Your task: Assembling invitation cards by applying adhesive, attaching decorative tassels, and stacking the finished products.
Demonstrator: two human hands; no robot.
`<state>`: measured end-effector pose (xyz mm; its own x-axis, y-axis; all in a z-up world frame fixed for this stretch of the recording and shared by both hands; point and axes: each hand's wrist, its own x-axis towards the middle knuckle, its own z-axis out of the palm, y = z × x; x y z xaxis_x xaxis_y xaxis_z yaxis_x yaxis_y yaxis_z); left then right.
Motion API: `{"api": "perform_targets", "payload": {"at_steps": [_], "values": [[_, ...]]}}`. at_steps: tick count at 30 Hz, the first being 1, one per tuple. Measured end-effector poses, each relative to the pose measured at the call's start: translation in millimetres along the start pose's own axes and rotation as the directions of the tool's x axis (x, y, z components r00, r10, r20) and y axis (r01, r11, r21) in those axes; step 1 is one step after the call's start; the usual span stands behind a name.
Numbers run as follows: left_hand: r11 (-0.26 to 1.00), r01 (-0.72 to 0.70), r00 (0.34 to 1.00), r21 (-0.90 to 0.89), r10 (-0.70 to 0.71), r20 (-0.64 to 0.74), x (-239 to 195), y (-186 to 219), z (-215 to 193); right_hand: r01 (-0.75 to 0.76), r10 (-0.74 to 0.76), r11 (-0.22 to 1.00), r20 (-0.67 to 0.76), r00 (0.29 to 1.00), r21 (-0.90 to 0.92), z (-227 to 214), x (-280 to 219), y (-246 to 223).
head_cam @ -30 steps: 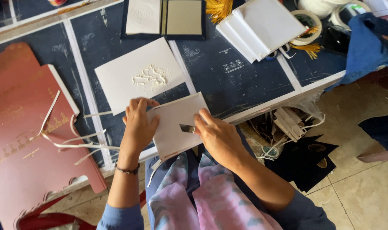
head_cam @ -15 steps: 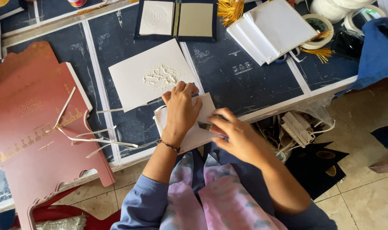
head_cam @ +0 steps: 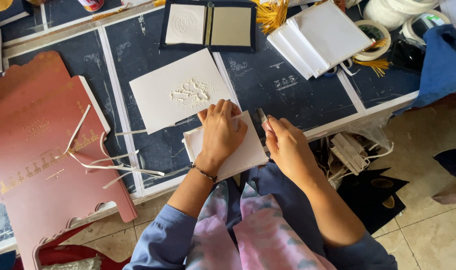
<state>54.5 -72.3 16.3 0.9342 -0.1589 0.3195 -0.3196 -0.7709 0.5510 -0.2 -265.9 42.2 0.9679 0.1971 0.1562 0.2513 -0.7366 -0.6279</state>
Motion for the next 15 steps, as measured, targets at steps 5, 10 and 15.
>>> {"api": "perform_targets", "payload": {"at_steps": [5, 10, 15], "values": [[1.000, 0.005, 1.000, -0.006, -0.004, 0.008, 1, -1, 2, -0.003, 0.005, 0.991, 0.013, 1.000, -0.133, -1, 7, -9], [0.999, -0.002, 1.000, 0.035, 0.002, 0.011, 3, -4, 4, -0.001, 0.006, 0.973, 0.024, 1.000, -0.230, -2, 14, -11], [1.000, -0.004, 1.000, 0.030, 0.004, 0.017, 3, -3, 4, 0.007, 0.009, 0.984, 0.086, 0.996, -0.176, -9, 17, -28]]}}
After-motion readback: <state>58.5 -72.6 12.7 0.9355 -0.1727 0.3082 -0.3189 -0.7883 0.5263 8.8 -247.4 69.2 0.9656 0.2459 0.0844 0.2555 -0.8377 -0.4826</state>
